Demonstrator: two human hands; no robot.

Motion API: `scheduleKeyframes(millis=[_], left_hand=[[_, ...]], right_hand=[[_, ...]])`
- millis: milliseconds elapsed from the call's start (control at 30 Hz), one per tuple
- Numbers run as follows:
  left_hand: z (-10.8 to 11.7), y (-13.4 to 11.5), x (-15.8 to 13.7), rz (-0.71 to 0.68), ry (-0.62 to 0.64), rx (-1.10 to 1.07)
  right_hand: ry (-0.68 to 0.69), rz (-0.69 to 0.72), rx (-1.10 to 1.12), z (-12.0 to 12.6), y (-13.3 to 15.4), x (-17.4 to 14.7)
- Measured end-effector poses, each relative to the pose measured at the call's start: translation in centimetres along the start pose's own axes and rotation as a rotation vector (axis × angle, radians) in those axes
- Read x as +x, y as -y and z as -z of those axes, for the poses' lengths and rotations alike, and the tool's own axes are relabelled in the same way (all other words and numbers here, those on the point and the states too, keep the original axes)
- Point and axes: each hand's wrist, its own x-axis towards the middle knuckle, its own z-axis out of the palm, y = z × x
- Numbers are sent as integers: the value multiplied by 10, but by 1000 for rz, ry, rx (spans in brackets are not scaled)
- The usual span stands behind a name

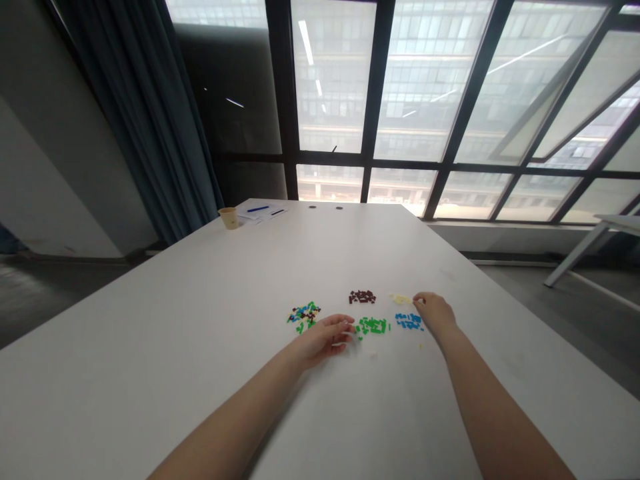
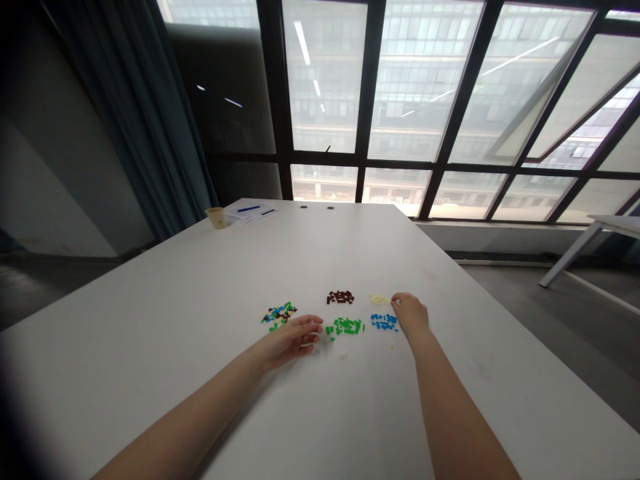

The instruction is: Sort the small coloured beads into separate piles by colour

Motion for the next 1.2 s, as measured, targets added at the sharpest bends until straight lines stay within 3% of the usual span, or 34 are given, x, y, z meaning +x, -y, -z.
scheduleKeyframes(millis=[133, 233, 367, 467, 567, 700, 833, 1067, 1200], left_hand=[[6, -10, -2, -32, -24, 21], [25, -28, -4, -151, -113, 13], [67, -56, -4, -418, -477, 98], [97, -63, 0, -531, -758, 391], [115, -56, 7, -568, -867, 828], [125, -42, 16, -561, -834, 1221], [127, -39, 19, -518, -818, 1341], [124, -40, 21, -513, -816, 1176], [107, -41, 21, -541, -770, 822]], right_hand=[[-39, -7, 136, -4, -10, 5], [-98, -29, 240, -2, -16, 4], [-144, -3, 330, 5, -9, -1], [-156, -5, 360, 8, -1, -4], [-125, 5, 367, 8, 3, -5], [-105, 23, 347, 8, 5, -5], [-104, 39, 353, 10, 8, -7], [-108, 57, 342, 13, 10, -9], [-108, 74, 352, 14, 11, -9]])
